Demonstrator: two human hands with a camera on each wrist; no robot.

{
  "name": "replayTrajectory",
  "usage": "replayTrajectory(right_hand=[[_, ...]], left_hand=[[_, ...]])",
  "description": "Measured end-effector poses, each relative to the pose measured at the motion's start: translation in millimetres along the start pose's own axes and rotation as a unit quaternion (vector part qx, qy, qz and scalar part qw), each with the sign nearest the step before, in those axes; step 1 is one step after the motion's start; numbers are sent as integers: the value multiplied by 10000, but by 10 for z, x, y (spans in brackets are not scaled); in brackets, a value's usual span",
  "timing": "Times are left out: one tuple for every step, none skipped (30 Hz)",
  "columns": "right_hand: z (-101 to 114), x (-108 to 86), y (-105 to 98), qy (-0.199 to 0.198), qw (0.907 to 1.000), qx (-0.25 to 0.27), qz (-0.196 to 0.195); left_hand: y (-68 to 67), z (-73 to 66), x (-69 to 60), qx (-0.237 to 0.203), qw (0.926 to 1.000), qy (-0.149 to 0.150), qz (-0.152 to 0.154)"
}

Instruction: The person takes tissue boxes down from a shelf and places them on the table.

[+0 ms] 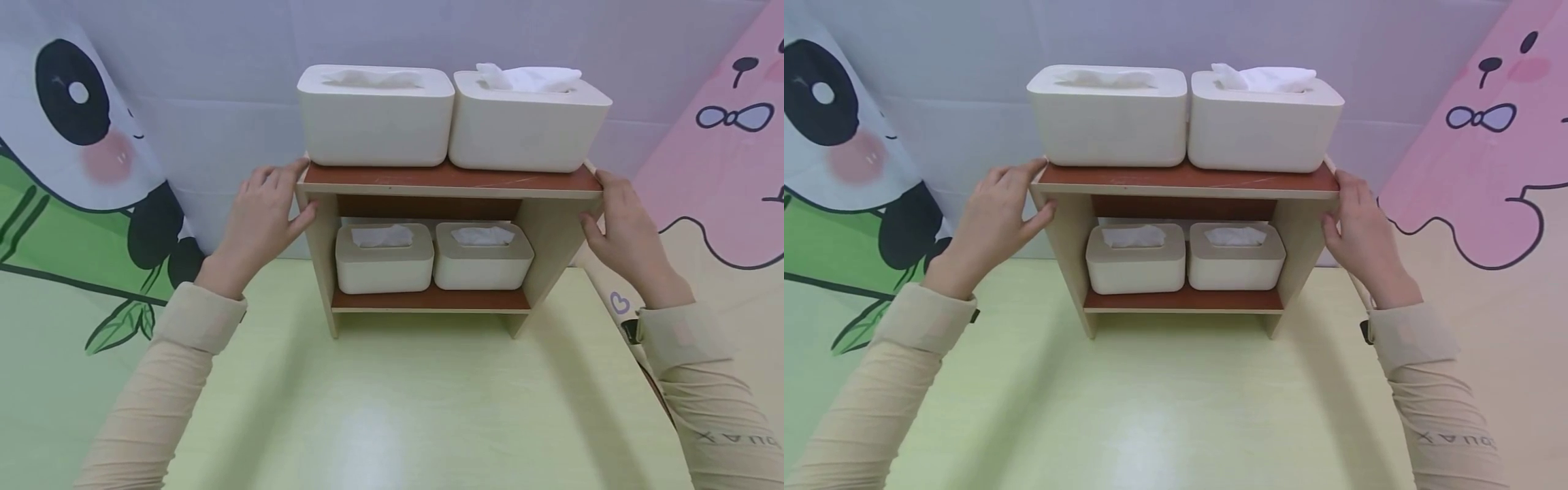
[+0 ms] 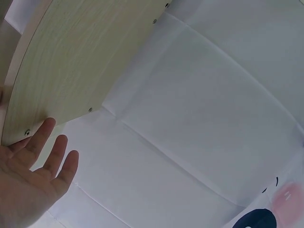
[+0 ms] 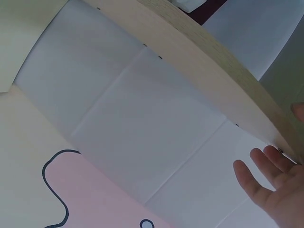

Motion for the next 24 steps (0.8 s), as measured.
replayTrajectory(right_hand=[[-4, 2, 0, -19, 10000, -2, 36], [-6, 4, 0, -40, 10000, -4, 78], [-7, 5, -3, -61, 9999, 3, 120], [-8, 6, -6, -79, 9998, 10, 168], [-10, 9, -8, -98, 9997, 21, 222], [-12, 13, -13, -120, 9996, 32, 268], [-15, 18, -18, -134, 9994, 46, 313], [-18, 26, -25, -133, 9992, 48, 366], [-22, 34, -32, -136, 9991, 57, 410], [-26, 46, -39, -136, 9989, 63, 455], [-29, 60, -47, -133, 9987, 57, 492], [-30, 77, -57, -145, 9986, 38, 506], [-30, 95, -67, -144, 9985, 24, 526], [-30, 114, -76, -127, 9983, -8, 566], [-26, 136, -84, -135, 9981, -40, 600], [-21, 160, -90, -140, 9977, -83, 653], [-14, 184, -94, -124, 9971, -139, 732], [-4, 210, -96, -124, 9965, -203, 806], [7, 234, -95, -117, 9955, -280, 899], [19, 258, -93, -124, 9943, -379, 993], [31, 282, -88, -146, 9929, -474, 1077], [41, 303, -80, -132, 9914, -553, 1176], [51, 321, -74, -124, 9901, -624, 1253], [58, 339, -70, -126, 9891, -674, 1303]], left_hand=[[-1, 1, 3, -18, 10000, 3, 16], [-1, 2, 7, -32, 10000, 10, 24], [-2, 5, 11, -50, 10000, 15, 30], [-5, 5, 15, -55, 10000, 35, 31], [-11, 2, 21, -47, 10000, 84, 15], [-20, -2, 26, -66, 9999, 133, -3], [-32, -10, 32, -71, 9998, 206, -32], [-48, -20, 41, -78, 9995, 288, -69], [-65, -28, 50, -61, 9993, 349, -95], [-87, -38, 59, -44, 9991, 413, -122], [-112, -48, 68, -41, 9989, 452, -144], [-139, -58, 76, -39, 9988, 467, -166], [-170, -70, 85, -13, 9987, 471, -193], [-202, -76, 94, 17, 9988, 429, -215], [-237, -81, 101, 56, 9989, 389, -252], [-273, -90, 110, 64, 9989, 353, -289], [-310, -95, 119, 98, 9989, 313, -343], [-350, -103, 130, 141, 9986, 291, -417], [-389, -108, 142, 173, 9984, 254, -470], [-426, -111, 157, 207, 9981, 219, -529], [-464, -116, 173, 228, 9979, 209, -573], [-499, -121, 193, 249, 9977, 181, -604], [-532, -126, 213, 269, 9975, 168, -635], [-562, -134, 238, 276, 9973, 168, -660]])
Point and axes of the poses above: each hand's wrist, its own x-axis towards the middle knuckle, its own y-axis out of the palm, z = x × y, the point moved 6 cm from there along x, towards the middle knuckle, and after that the axes turned 9 degrees about -x, right-handed, at the moved point
